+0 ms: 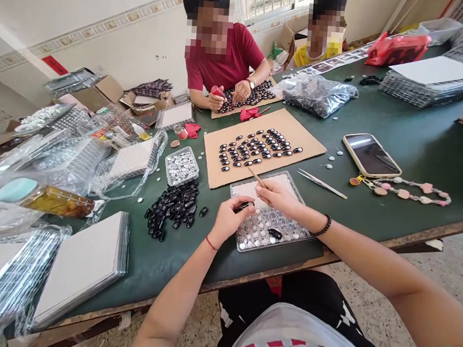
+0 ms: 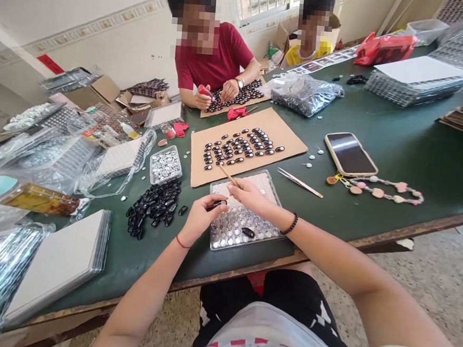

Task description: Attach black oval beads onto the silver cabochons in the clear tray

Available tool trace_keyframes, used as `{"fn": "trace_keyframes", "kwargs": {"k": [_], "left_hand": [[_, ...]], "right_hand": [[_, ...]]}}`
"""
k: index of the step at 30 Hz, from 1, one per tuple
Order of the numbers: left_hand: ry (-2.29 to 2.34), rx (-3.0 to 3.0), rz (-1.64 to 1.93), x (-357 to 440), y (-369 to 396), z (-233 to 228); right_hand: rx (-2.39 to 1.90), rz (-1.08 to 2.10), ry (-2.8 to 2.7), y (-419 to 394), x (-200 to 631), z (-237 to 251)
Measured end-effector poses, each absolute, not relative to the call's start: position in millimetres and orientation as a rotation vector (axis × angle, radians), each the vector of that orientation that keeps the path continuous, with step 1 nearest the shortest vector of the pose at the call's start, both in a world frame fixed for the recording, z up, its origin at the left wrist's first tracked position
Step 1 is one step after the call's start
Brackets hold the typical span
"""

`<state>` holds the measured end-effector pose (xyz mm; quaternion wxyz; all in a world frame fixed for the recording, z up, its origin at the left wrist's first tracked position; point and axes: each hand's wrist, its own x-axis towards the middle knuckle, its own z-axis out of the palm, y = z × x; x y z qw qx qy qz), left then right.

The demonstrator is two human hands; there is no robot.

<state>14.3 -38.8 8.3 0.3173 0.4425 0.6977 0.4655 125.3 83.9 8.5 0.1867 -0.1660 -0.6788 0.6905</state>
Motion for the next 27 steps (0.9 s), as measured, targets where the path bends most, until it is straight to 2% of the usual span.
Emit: {"fn": "trace_keyframes", "kwargs": {"k": [3,13,17,23,25,27], "left_hand": [[1.87,1.152,1.243,11.5,-38.4,8.5],[2.023,1.365,1.263,18.0,-41.7,9.9],[1.982,1.301,1.346,19.2,-40.8,11.3],[1.507,0.728,1.615,15.1,-39.7,10.6],[1.283,0.428,1.694,7.1,-40.9,12.8],[1.163,0.179,1.722,-4.2,-42.7,16.5]], "right_hand": [[-0.451,1.785,-2.035,81.9,125.6,10.1],[-0.448,1.782,-2.061,82.6,118.7,0.5],[-0.431,1.908,-1.95,78.7,121.3,6.4],[-0.405,1.986,-1.936,89.2,119.9,16.4],[-0.495,1.856,-2.031,115.1,117.6,23.3],[-0.612,1.533,-2.133,154.1,117.4,29.5]]}}
